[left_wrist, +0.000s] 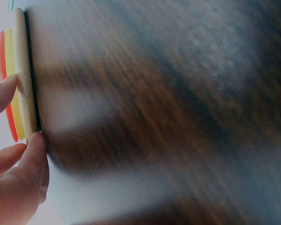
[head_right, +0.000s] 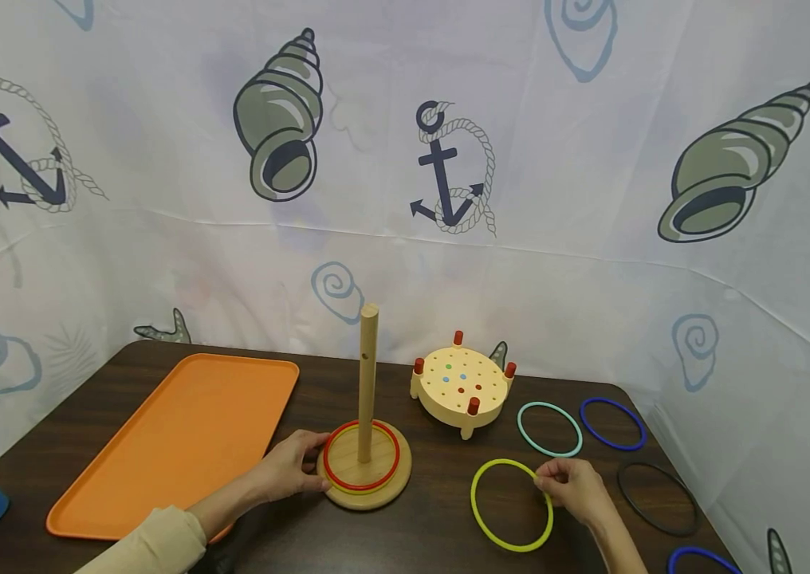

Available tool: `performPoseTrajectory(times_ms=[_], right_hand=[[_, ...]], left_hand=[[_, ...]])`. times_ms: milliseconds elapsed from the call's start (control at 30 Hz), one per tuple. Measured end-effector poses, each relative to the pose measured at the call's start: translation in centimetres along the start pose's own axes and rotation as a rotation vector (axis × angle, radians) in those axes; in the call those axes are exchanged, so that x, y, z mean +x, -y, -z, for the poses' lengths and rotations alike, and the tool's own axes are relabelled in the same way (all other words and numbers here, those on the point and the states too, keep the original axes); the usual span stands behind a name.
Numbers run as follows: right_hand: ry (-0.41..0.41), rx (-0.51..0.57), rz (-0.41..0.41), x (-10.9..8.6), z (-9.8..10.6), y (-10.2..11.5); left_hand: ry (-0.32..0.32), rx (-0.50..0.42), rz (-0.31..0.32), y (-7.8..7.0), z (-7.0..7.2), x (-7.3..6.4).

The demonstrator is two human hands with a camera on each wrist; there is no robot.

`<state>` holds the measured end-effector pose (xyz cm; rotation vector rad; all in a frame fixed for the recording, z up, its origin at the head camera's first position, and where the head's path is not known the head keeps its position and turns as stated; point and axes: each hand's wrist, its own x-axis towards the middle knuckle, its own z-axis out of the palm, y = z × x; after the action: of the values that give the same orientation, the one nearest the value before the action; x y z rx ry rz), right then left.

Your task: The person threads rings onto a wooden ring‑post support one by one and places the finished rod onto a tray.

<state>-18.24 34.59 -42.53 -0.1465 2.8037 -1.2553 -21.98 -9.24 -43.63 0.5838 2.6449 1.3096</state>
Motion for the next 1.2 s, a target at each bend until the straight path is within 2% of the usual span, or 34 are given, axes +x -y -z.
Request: performPoseTrajectory(times_ms=[133, 367, 600, 800, 1033, 1200], right_hand=[[-0.019, 0.077, -0.029, 0.2, 0.0, 1.3], [-0.105, 0.119, -0.05, 0.9, 0.0, 4.2], [-0.159, 0.137, 0.026, 1.6, 0.3, 8.1], [-0.196, 0.231, 0.028, 2.3, 0.6, 12.2], [-0.202, 0.389, 0.144, 3.4, 0.5, 17.0], [-0.205, 0.436, 0.181, 4.3, 0.1, 19.9]], left_hand=[[0.007, 0.003, -0.002, 0.0, 0.0, 0.1], [0.005, 0.013, -0.004, -0.1, 0.0, 0.1], [-0.004, 0.019, -0.002, -0.2, 0.1, -0.1], [-0.007, 0.009, -0.004, -0.4, 0.1, -0.2], [-0.008, 0.004, -0.004, -0.3, 0.2, -0.3], [-0.009, 0.011, -0.01, -0.2, 0.2, -0.3]])
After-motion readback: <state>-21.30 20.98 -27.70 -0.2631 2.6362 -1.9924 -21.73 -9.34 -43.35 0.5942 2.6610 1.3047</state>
